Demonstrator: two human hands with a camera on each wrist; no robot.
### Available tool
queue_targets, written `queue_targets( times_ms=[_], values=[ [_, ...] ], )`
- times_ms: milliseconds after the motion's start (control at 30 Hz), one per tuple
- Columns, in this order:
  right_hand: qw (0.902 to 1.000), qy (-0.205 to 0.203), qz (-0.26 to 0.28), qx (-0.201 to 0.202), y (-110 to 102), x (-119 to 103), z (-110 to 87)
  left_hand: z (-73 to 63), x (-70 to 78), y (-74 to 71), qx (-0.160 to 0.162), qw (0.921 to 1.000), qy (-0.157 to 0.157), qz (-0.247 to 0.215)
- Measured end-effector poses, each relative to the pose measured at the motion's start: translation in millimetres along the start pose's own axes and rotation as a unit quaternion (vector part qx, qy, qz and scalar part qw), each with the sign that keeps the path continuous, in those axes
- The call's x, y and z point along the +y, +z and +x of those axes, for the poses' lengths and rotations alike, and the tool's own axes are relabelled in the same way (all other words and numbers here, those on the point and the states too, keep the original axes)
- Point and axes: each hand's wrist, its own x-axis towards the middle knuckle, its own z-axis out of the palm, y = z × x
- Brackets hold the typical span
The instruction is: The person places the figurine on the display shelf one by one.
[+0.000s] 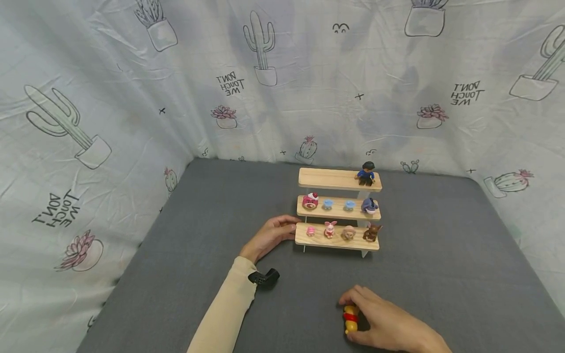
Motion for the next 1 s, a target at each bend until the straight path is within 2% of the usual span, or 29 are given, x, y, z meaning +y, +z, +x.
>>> queue_targets(
  times_ms=[267, 533, 700, 867, 1000],
  values=[
    [0.9999, -0.006, 0.009, 0.007, -5.3, -0.6, 2.5, -0.7, 0.9, 0.8, 0.001, 1.0, -0.001, -0.001],
    [0.9986, 0.016, -0.026, 0.044, -8.6, -1.8, 2.5, -1.0, 1.6, 1.0, 0.003, 1.0, -0.001, 0.001],
    [0.9939, -0.027, -0.059, 0.089, -7.4, -1.2, 1.8, -0.2, 1.3, 0.8, 0.007, 1.0, -0.006, 0.0],
    [0.9857, -0.085, -0.055, 0.135, -5.5, 1.0, 0.3, 0.2, 1.2, 1.1, 0.01, 0.9999, -0.01, 0.002],
    [0.9817, -0.093, -0.058, 0.156, -5.9, 0.4, -0.7, 0.2, 0.9, 0.8, 0.011, 0.9999, -0.011, 0.003]
  ],
)
